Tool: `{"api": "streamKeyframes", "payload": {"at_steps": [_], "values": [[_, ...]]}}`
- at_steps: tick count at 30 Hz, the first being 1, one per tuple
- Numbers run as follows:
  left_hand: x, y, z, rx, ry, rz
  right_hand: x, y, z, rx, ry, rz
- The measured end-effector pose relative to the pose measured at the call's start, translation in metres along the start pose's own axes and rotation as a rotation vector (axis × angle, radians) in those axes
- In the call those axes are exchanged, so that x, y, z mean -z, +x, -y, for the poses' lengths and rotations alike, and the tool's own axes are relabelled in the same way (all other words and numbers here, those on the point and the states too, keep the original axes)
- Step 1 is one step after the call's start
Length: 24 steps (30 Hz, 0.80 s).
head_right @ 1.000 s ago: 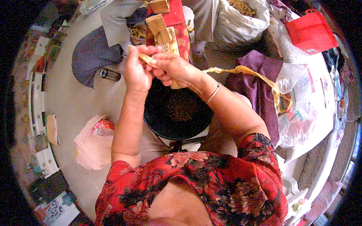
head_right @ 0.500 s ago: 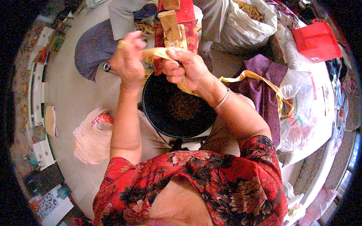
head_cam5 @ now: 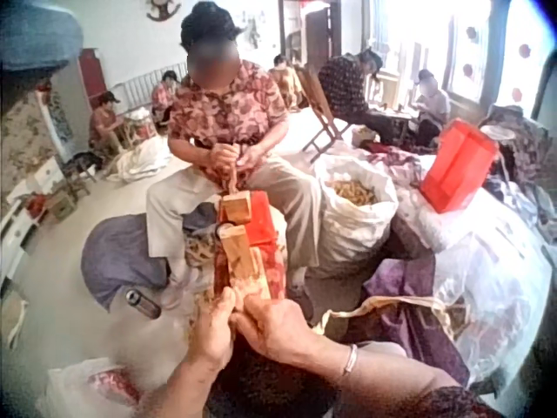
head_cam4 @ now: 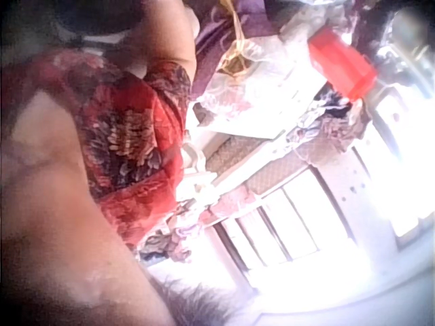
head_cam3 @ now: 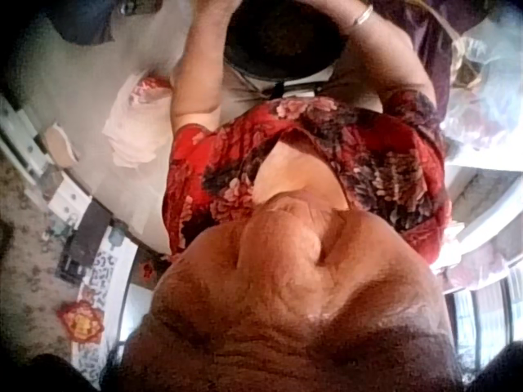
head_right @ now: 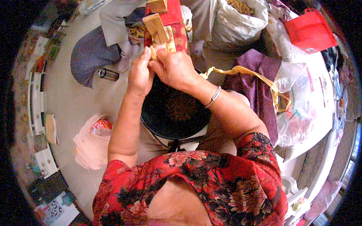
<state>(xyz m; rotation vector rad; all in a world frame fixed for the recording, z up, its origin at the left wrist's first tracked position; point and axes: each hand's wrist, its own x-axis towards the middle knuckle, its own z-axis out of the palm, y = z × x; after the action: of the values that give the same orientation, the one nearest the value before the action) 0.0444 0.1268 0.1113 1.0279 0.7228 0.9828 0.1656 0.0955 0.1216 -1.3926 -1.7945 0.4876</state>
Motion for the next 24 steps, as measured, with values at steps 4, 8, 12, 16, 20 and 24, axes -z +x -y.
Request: {"api": "streamKeyframes", "payload": {"at_steps": [4, 8, 12, 16, 20, 24], "values": [[0.011, -0.001, -0.008, -0.213, 0.606, -0.013, 0.001, 0.000, -0.007, -0.216, 0.457, 0.038], [0.004, 0.000, -0.006, -0.670, 0.955, -0.145, 0.015, 0.005, 0.002, -0.873, 1.229, 0.248], [0.007, 0.001, -0.013, -0.882, 0.948, 0.019, 0.022, 0.008, -0.015, -0.839, 1.335, 0.621], [0.004, -0.008, -0.016, -0.543, 0.883, -0.075, 0.030, 0.010, -0.011, -0.588, 0.686, 0.463], [0.011, -0.005, -0.015, -0.092, 0.463, -0.050, 0.026, 0.005, -0.005, -0.177, 0.582, 0.247], [0.015, -0.002, -0.013, -0.226, 0.591, -0.059, 0.033, 0.007, -0.012, -0.448, 1.017, 0.484]]}}
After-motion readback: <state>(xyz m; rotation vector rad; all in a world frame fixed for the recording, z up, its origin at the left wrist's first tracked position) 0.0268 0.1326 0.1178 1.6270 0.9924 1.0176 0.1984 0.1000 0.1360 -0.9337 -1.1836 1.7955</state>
